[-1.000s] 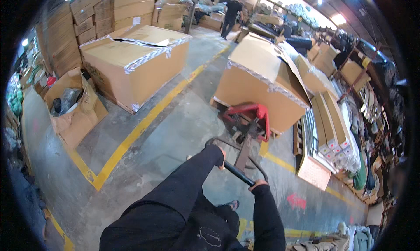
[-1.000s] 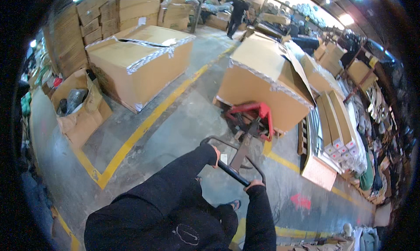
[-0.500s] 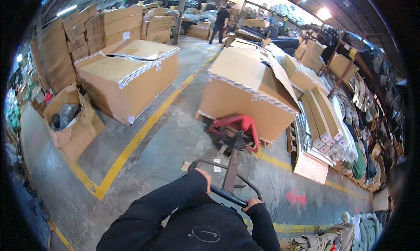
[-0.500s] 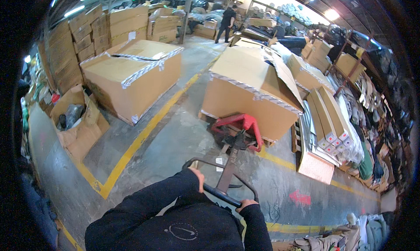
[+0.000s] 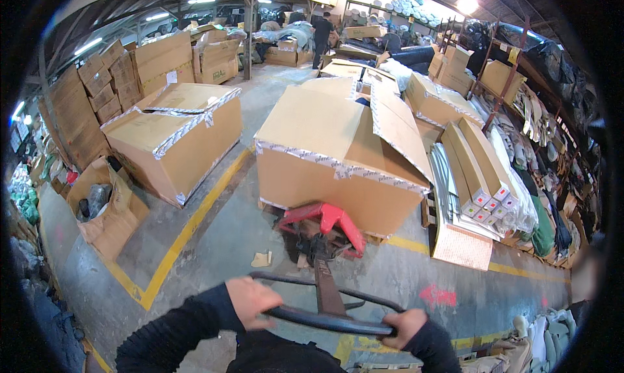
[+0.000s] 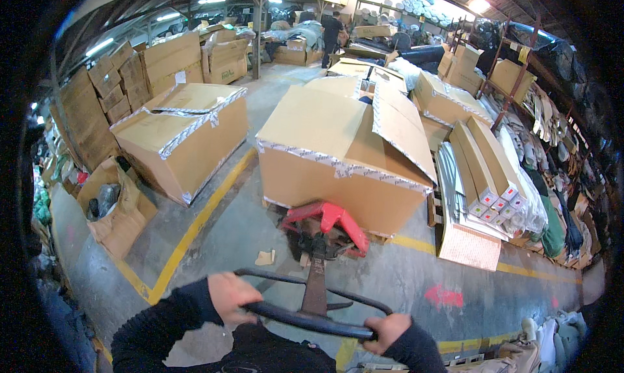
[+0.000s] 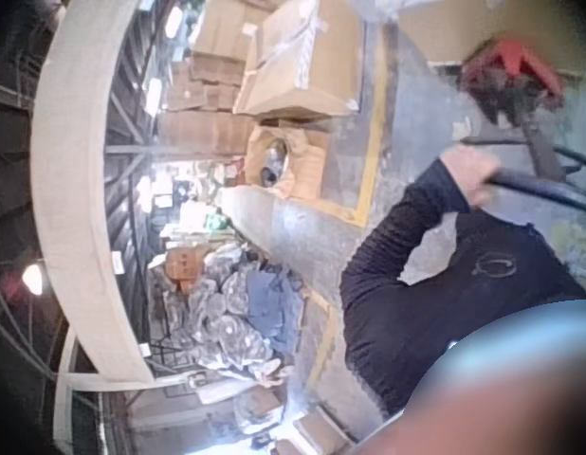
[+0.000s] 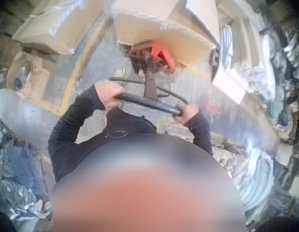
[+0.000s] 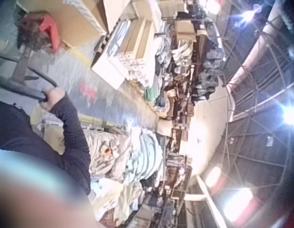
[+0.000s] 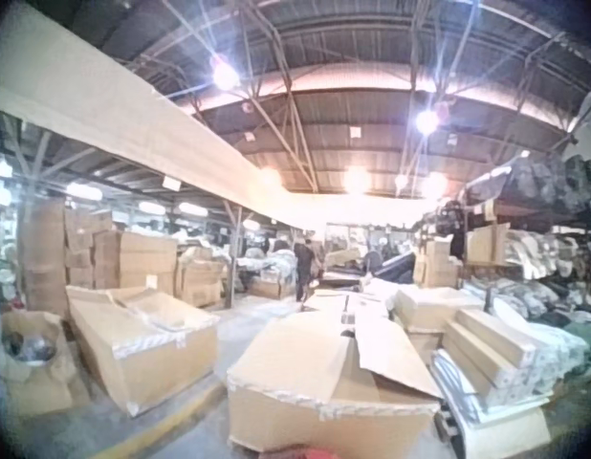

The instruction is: The person uses a manual pallet jack to lift and move a large cardboard box across a warehouse floor. They position the jack under the box, lift it, and pull it to a new location while another person assists by guiding the box.

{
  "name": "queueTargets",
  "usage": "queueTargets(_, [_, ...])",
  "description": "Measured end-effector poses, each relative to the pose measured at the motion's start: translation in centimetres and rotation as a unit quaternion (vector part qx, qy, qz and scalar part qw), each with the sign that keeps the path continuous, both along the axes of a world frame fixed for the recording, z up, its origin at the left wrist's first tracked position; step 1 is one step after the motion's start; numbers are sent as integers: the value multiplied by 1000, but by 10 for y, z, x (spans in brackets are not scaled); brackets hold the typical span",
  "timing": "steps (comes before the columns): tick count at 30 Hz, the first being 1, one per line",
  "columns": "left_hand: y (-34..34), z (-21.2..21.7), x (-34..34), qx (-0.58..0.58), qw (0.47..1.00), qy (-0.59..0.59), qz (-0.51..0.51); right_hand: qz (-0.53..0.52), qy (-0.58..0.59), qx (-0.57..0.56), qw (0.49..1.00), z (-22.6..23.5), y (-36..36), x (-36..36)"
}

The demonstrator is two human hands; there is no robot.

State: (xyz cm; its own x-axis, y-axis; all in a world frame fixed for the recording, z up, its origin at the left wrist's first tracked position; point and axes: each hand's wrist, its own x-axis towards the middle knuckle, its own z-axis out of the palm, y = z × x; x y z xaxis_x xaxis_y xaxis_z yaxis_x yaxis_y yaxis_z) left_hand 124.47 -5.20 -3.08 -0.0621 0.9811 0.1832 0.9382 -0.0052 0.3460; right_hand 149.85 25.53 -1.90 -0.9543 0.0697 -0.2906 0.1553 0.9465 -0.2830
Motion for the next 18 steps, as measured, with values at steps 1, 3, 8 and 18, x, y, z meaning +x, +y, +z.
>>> queueTargets(1, [10, 13, -18, 54, 997, 27, 38, -34, 65, -27, 997, 13, 17, -7])
queueTargets(3, [36, 36, -50, 182, 974, 73, 111, -87, 242, -77, 963, 28, 46, -25])
queueTargets(8, [109, 61, -108, 427, 882, 91, 177, -230, 590, -127, 763, 30, 94, -87])
queueTargets(18, [204, 50, -274, 490, 863, -20, 121, -397, 638, -124, 647, 1, 110, -133])
